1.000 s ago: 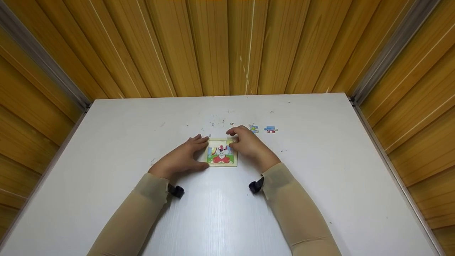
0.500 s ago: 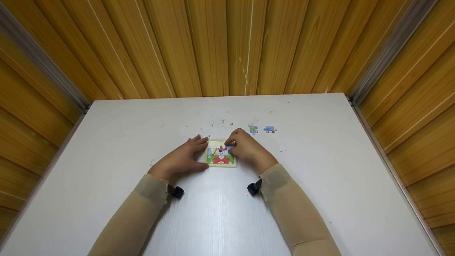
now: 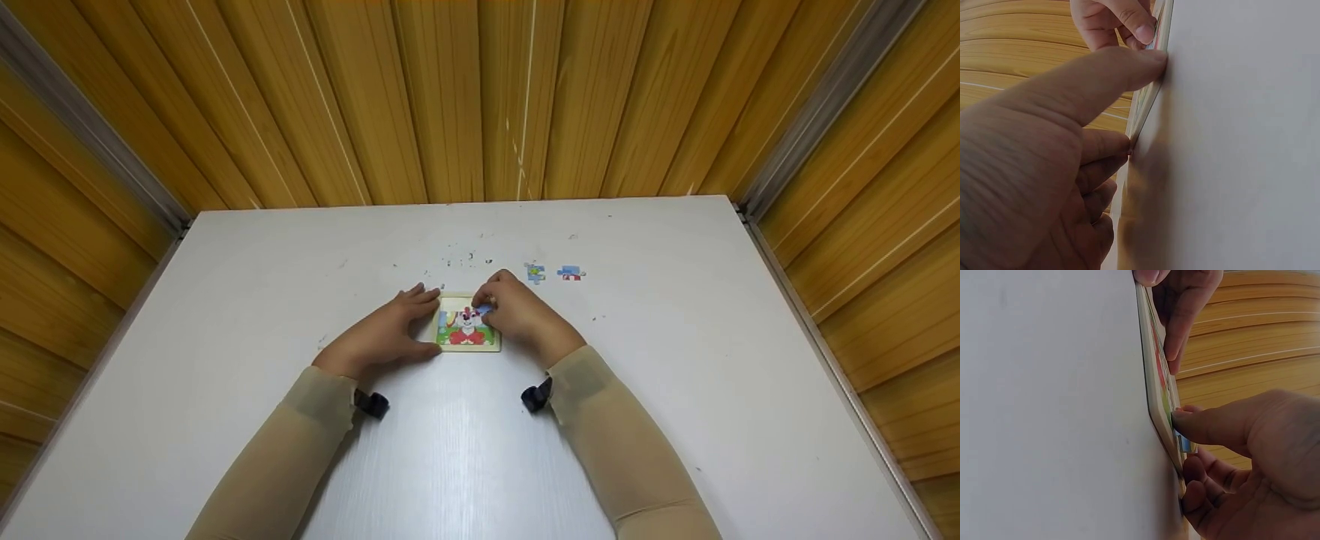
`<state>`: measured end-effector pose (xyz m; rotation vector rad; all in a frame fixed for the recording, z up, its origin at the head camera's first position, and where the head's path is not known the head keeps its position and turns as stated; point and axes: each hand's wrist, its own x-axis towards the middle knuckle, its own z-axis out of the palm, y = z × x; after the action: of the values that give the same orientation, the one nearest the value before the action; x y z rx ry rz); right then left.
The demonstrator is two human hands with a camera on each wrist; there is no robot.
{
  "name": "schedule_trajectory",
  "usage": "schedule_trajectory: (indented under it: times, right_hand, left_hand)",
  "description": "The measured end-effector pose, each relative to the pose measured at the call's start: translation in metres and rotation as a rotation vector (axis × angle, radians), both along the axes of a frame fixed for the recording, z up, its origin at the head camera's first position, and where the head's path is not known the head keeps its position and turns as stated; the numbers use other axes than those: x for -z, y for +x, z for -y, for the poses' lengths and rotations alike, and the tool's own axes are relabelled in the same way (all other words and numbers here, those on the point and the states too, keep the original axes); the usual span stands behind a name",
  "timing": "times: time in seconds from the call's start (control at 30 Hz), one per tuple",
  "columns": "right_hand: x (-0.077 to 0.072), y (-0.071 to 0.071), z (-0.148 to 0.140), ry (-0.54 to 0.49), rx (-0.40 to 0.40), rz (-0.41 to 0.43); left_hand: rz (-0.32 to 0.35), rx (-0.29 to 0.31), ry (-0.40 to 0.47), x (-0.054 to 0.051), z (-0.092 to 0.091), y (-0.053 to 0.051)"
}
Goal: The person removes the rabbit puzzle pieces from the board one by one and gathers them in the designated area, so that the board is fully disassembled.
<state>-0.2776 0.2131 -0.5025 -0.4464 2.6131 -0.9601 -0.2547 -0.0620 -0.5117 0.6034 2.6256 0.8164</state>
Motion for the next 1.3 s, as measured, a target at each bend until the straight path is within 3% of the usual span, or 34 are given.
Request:
schedule_trajectory:
  times: [0.43, 0.67, 1.3]
  right_hand:
    - [-0.005, 0.001, -0.002, 0.02, 0.038, 0.017]
    - [-0.006, 0.0, -0.006, 0.018, 0.027, -0.001]
    - [-0.005, -0.005, -0.011, 0.044, 0.023, 0.009]
  left_hand:
    - [0.017, -0.021, 0.004, 0.001, 0.0, 0.001]
    - [0.009, 0.002, -0.002, 0.0, 0.0, -0.001]
    - [0.012, -0.01, -0.004, 0.002, -0.001, -0.001]
